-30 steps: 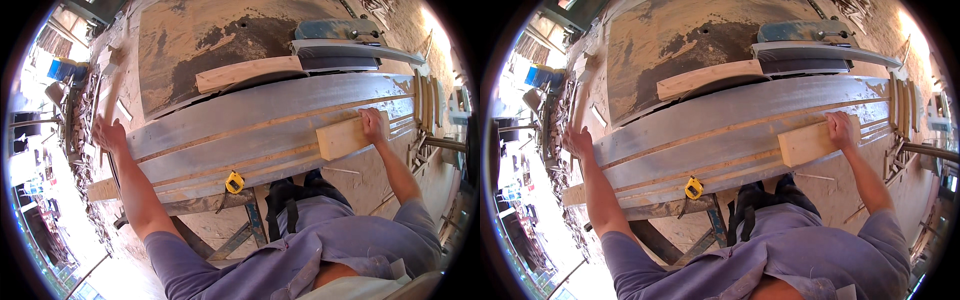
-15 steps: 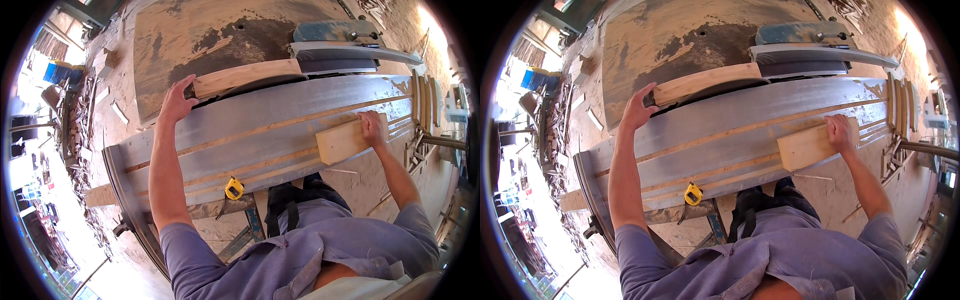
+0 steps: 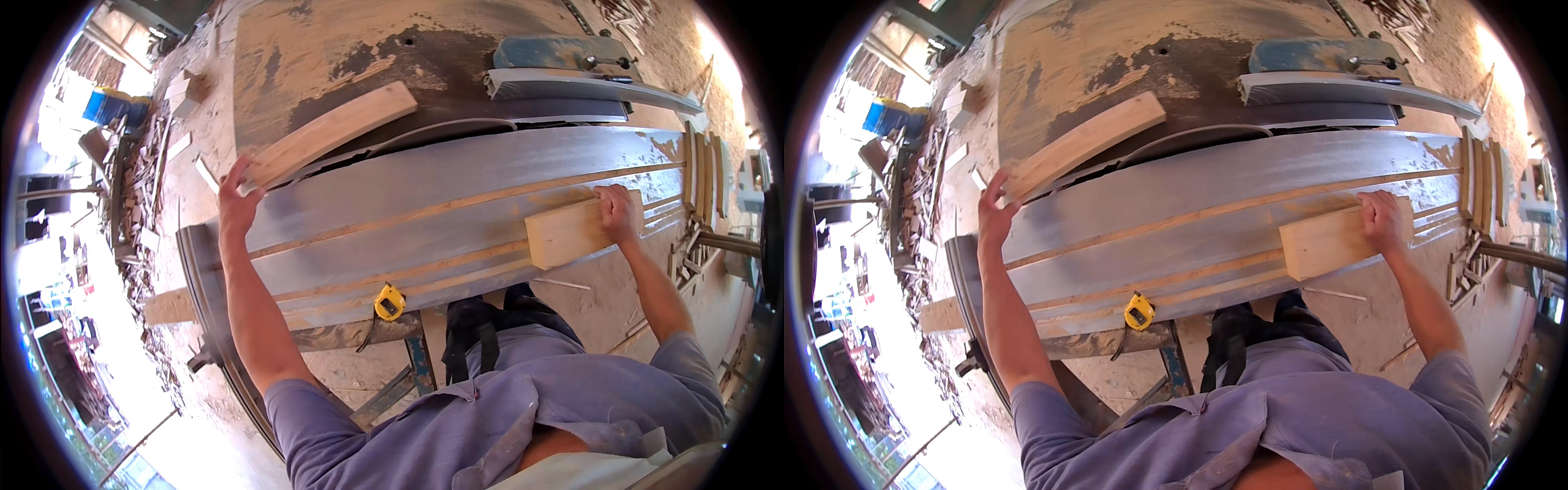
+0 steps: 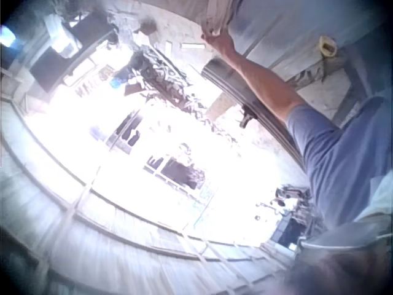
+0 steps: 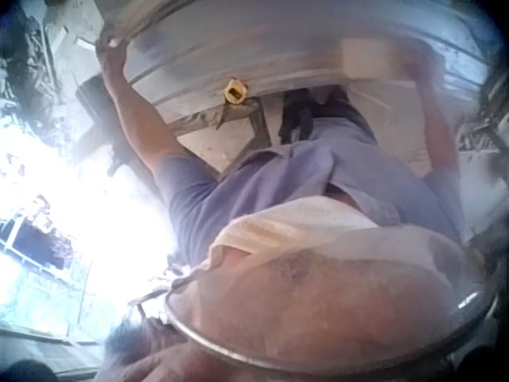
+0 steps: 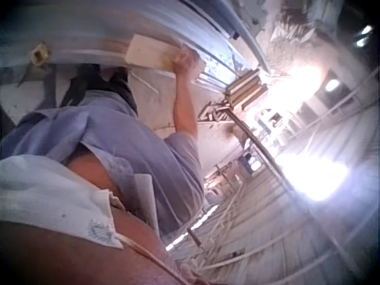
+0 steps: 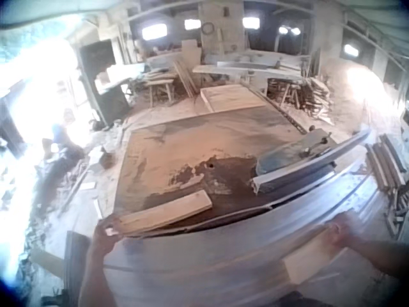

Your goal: The person uses a sliding table saw to cut wood blocks, measures a piece of wood with a tape measure, and stacks the cut pieces on a nearby table.

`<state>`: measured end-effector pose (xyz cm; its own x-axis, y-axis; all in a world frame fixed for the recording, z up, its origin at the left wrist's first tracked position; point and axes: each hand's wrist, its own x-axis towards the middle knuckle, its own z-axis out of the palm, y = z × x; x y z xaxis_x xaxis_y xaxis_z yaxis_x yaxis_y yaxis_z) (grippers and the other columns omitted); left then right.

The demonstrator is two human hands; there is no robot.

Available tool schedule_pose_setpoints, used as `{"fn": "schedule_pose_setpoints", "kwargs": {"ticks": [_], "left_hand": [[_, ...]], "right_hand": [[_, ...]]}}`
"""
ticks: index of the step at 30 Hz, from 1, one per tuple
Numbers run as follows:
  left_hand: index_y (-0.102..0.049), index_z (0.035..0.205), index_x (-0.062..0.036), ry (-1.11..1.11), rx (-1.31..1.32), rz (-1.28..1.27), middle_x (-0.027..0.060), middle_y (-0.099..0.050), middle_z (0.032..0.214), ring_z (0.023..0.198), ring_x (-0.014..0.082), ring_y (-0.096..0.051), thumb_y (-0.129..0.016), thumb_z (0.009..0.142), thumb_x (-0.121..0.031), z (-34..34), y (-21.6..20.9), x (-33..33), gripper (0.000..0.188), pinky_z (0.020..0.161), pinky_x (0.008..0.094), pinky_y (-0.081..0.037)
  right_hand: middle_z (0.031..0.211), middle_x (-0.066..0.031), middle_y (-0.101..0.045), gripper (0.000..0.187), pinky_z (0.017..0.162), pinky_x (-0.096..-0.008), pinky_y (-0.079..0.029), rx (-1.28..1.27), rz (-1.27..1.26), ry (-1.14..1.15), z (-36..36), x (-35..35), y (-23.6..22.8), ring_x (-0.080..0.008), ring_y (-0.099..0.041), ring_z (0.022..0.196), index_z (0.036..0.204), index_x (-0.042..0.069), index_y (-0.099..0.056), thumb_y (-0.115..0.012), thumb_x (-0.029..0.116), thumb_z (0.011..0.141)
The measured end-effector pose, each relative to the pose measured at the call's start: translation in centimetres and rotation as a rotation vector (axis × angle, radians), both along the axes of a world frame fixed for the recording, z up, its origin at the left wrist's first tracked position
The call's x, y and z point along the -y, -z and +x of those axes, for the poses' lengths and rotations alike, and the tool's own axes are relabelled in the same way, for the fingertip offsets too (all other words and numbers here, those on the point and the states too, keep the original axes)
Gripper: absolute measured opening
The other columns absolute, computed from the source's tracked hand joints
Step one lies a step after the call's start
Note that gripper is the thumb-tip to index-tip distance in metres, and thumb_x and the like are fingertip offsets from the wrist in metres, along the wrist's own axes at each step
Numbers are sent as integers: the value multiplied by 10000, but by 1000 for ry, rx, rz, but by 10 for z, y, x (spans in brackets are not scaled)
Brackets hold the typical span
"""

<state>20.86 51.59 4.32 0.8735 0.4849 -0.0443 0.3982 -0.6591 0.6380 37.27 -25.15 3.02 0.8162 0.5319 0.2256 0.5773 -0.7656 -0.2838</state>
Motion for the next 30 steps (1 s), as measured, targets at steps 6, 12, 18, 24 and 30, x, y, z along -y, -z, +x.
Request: {"fn": "schedule_pose_setpoints", "kwargs": {"ticks": [6,12,18,24,30], "left_hand": [[-576,1457,36,-344,219,-444,101,-704,1084,887,212,-616,-704,856,-122,-140,-29,31,635,830,333,-519],[-679,1018,-13,-685,581,-1092,106,-655,909,792,208,-559,-570,906,-253,-236,-27,162,286,709,364,-437],[-638,1070,-9,-578,826,-1422,145,-633,944,793,292,-518,-488,894,-330,-269,-48,312,396,748,424,-403],[-626,1184,25,-414,753,-868,154,-654,1055,979,289,-590,-544,954,-207,-251,-63,494,337,889,411,-456],[-586,1399,71,-395,440,-709,93,-650,1267,1197,180,-582,-636,995,-193,-263,-72,656,485,1056,327,-420]], "right_hand": [[923,-151,-712,206,838,-476,-508,-8,-5,-7,0,11,5,-361,-653,895,1011,25,-729,-540,97,969],[998,-166,-717,207,885,-482,-523,33,9,2,-6,19,7,-378,-659,943,1041,30,-733,-553,84,954],[1114,-185,-719,312,920,-435,-544,-116,432,-410,-101,-82,-28,-370,-674,1033,1162,15,-717,-651,-3,858],[1132,-132,-743,498,894,-335,-545,-1437,498,-570,-213,-180,-76,-184,-685,995,1314,-6,-672,-759,295,928],[1186,-114,-669,868,849,-317,-546,-1502,673,-542,-254,-84,-83,-163,-653,971,1569,56,-423,-821,153,804]]}}
